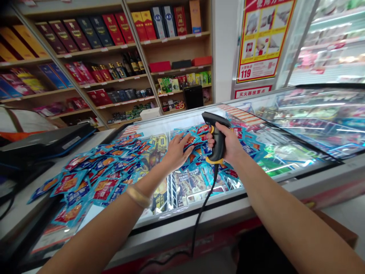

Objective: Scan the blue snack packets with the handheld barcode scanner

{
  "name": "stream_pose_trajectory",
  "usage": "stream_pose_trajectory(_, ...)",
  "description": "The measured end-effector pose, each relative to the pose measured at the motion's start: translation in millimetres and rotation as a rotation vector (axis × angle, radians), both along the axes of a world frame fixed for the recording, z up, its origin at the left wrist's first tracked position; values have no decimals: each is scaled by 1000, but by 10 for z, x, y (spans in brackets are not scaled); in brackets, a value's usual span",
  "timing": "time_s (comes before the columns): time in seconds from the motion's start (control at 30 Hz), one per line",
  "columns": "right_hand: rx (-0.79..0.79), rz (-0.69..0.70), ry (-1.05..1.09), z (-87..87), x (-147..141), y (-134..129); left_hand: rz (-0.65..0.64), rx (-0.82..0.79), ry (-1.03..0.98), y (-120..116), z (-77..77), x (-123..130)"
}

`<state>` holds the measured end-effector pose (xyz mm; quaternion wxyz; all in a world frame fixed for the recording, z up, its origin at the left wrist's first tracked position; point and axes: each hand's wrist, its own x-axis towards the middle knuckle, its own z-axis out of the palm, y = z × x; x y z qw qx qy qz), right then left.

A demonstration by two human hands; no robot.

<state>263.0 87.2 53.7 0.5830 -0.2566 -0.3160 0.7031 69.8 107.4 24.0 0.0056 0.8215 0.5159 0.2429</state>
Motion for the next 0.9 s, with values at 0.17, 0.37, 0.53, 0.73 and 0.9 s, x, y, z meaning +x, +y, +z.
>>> stream_pose_trajectory(0.17, -14, -22, 8, 21, -28, -48, 24, -27, 10, -88, 160, -306)
stream_pose_trajectory(0.37, 12, 73, -24, 90, -303, -88, 204, 24, 9, -143, 256, -1166)
stream_pose_trajectory(0.53, -7, 216, -53, 173, -837, -63, 501, -50, 54, -215, 245, -1738)
stream_pose_trajectory(0.73, -69, 398, -58, 150, -1503, -53, 606, -95, 172, -308, 121, -1846)
stream_pose_trajectory(0.9, -103, 448, -81, 0, -1619, -86, 562, -166, 228, -285, 129, -1796)
